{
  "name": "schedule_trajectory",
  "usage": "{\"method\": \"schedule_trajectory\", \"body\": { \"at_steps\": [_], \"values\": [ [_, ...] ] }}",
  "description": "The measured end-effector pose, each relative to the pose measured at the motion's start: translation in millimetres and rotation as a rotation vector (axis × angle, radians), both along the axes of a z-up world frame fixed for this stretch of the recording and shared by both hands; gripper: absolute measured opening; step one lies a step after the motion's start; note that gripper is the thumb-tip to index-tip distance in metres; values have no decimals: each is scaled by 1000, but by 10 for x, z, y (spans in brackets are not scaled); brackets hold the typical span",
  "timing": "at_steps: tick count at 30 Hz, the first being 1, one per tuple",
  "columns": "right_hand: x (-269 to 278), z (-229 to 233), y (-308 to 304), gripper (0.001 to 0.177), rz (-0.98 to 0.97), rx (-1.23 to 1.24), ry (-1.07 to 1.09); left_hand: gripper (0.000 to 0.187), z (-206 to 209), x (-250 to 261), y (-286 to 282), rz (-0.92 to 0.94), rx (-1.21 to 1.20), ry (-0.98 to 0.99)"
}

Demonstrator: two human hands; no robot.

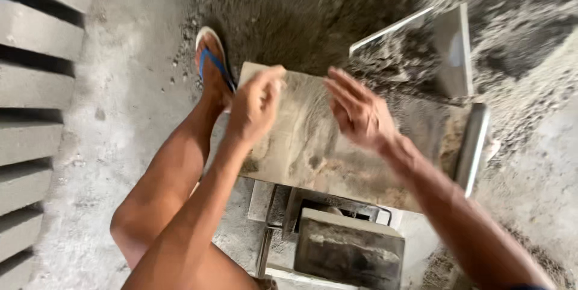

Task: The person scoops wet concrete into a rectangular metal mold, levels the surface with a straight edge, and compacts it with a hammer. They then flip the mold to release the formed brick and place it on a stack before repeating the process.

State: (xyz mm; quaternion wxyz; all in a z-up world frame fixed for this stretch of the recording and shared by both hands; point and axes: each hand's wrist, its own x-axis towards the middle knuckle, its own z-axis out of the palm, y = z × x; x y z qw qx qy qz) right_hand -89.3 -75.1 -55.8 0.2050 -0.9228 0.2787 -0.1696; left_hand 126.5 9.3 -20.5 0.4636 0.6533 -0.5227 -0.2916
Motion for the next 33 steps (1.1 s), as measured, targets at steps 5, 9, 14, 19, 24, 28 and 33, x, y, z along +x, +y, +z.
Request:
{"method": "schedule_trajectory", "body": {
  "at_steps": [5, 9, 14, 19, 24, 28, 33],
  "values": [
    [-762, 652, 799, 35, -439, 291, -238, 31, 46, -949, 555, -268, -107, -173],
    [-1336, 1090, 1623, 45, -673, 369, -151, 38, 163, -1536, 1233, -574, -100, -341],
    [-1583, 1163, 2407, 51, -797, 553, -215, 62, 157, -1708, 1617, -751, -115, -655],
    [-1503, 1210, 2663, 55, -802, 617, -237, 67, 31, -1719, 1618, -831, -99, -786],
    [-1516, 1173, 2669, 59, -820, 600, -203, 61, -95, -1732, 1615, -820, -273, -744],
    [-1494, 1273, 2636, 58, -829, 623, -217, 59, -58, -1740, 1603, -831, -282, -729],
    [-1281, 1477, 2275, 54, -693, 472, -223, 65, 63, -1533, 1440, -686, -237, -844]
  ]
}}
